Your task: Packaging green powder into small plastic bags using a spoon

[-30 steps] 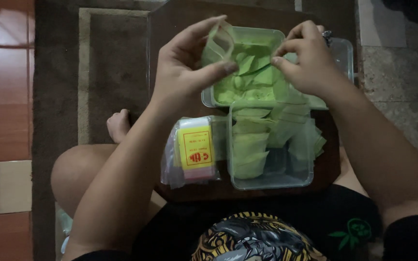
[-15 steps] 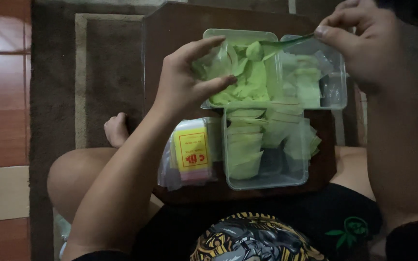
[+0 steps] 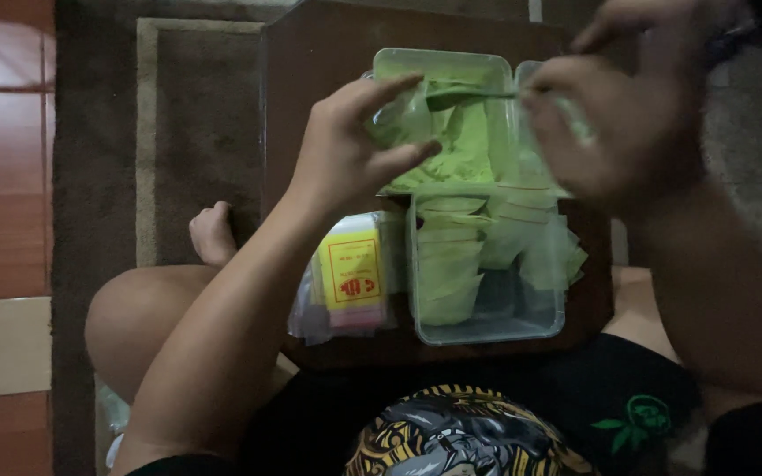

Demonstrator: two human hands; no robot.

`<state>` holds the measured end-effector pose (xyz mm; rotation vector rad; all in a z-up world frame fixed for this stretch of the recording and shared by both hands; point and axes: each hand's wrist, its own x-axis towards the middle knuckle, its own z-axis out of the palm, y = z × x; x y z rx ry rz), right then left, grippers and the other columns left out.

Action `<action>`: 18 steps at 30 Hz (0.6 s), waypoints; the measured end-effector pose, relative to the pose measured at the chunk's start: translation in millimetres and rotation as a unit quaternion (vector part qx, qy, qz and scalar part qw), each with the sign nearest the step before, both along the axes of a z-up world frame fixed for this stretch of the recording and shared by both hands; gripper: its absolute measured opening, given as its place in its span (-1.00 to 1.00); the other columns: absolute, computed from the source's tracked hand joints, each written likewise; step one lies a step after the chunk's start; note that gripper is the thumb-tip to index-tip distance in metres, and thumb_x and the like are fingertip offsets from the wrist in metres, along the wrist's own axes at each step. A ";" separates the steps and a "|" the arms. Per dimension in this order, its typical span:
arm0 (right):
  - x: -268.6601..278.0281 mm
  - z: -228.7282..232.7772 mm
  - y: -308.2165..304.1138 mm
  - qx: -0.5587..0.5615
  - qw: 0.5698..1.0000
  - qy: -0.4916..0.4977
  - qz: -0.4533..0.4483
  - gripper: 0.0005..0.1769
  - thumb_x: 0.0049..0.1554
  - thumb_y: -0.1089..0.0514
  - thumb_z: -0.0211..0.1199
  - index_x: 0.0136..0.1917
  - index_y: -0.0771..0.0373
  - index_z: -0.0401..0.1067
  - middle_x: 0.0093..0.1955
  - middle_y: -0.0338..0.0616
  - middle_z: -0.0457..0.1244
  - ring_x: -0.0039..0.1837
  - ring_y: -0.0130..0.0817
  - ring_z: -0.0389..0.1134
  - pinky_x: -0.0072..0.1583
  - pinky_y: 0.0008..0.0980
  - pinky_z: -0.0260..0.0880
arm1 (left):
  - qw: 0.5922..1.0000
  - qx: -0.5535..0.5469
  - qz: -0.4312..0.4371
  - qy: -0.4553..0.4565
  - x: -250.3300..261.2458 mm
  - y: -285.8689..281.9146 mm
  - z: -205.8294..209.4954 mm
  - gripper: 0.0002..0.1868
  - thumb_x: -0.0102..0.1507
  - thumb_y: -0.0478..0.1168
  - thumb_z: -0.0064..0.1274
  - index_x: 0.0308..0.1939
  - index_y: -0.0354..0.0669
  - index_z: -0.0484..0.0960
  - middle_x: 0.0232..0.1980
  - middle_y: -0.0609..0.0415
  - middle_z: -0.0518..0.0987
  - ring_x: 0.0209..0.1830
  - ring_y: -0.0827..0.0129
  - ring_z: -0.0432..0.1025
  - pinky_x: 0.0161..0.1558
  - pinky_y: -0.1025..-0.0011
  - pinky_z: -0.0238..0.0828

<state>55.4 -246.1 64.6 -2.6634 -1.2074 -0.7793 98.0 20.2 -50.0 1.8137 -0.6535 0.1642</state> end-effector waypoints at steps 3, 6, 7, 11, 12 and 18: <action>-2.0 -6.5 -22.8 -0.002 0.994 0.003 -0.111 -0.90 0.51 0.32 0.49 0.08 0.34 0.66 0.22 0.21 0.21 0.35 0.19 0.21 0.34 0.18 0.17 | 1.000 -0.011 0.018 -0.010 2.3 9.8 0.6 -0.37 0.19 -0.06 0.48 0.25 -0.13 0.56 0.11 -0.08 0.66 0.06 0.21 0.58 -0.05 0.32 0.56; 6.1 -23.5 -40.4 0.065 0.994 0.026 -0.089 -0.86 0.61 0.43 0.45 0.16 0.56 0.58 0.31 0.36 0.25 0.46 0.42 0.31 0.41 0.31 0.24 | 0.997 -0.079 0.014 0.007 4.5 13.8 1.5 -0.40 0.22 -0.15 0.50 0.28 -0.04 0.54 0.19 -0.03 0.62 0.18 0.25 0.57 0.11 0.35 0.65; 10.5 -29.5 -39.5 0.059 0.989 0.069 -0.117 -0.88 0.51 0.44 0.48 0.11 0.55 0.57 0.29 0.29 0.16 0.39 0.28 0.26 0.33 0.20 0.28 | 0.994 -0.111 0.009 0.019 4.9 14.4 2.7 -0.40 0.22 -0.20 0.50 0.27 -0.04 0.54 0.21 -0.02 0.62 0.21 0.30 0.56 0.19 0.40 0.61; 20.4 -67.4 -41.7 -0.083 0.973 0.096 -0.193 -0.83 0.33 0.12 0.56 -0.04 0.22 0.65 0.24 0.03 0.14 0.30 0.05 0.09 0.19 0.02 0.17 | 0.979 -0.197 -0.019 0.047 10.0 10.7 -3.2 -0.44 0.25 -0.28 0.47 0.26 -0.10 0.54 0.18 0.00 0.62 0.16 0.37 0.56 0.14 0.48 0.60; 23.0 -79.1 -42.9 -0.082 0.973 0.096 -0.195 -0.83 0.33 0.12 0.56 -0.04 0.22 0.65 0.24 0.03 0.14 0.30 0.05 0.09 0.19 0.02 0.17 | 0.979 -0.196 -0.020 0.047 10.0 8.2 -4.0 -0.44 0.25 -0.28 0.47 0.26 -0.10 0.54 0.18 0.00 0.62 0.16 0.37 0.56 0.14 0.48 0.60; 25.8 -72.5 -26.1 -0.096 0.875 0.321 -0.348 -0.77 0.16 -0.13 0.46 -0.07 0.01 0.69 0.16 -0.19 0.12 0.31 -0.01 0.06 0.28 0.24 -0.08 | 0.936 -0.309 -0.080 0.146 6.4 -0.1 1.5 -0.51 0.26 -0.38 0.35 0.24 -0.25 0.54 0.05 -0.03 0.67 0.02 0.40 0.57 0.08 0.50 0.66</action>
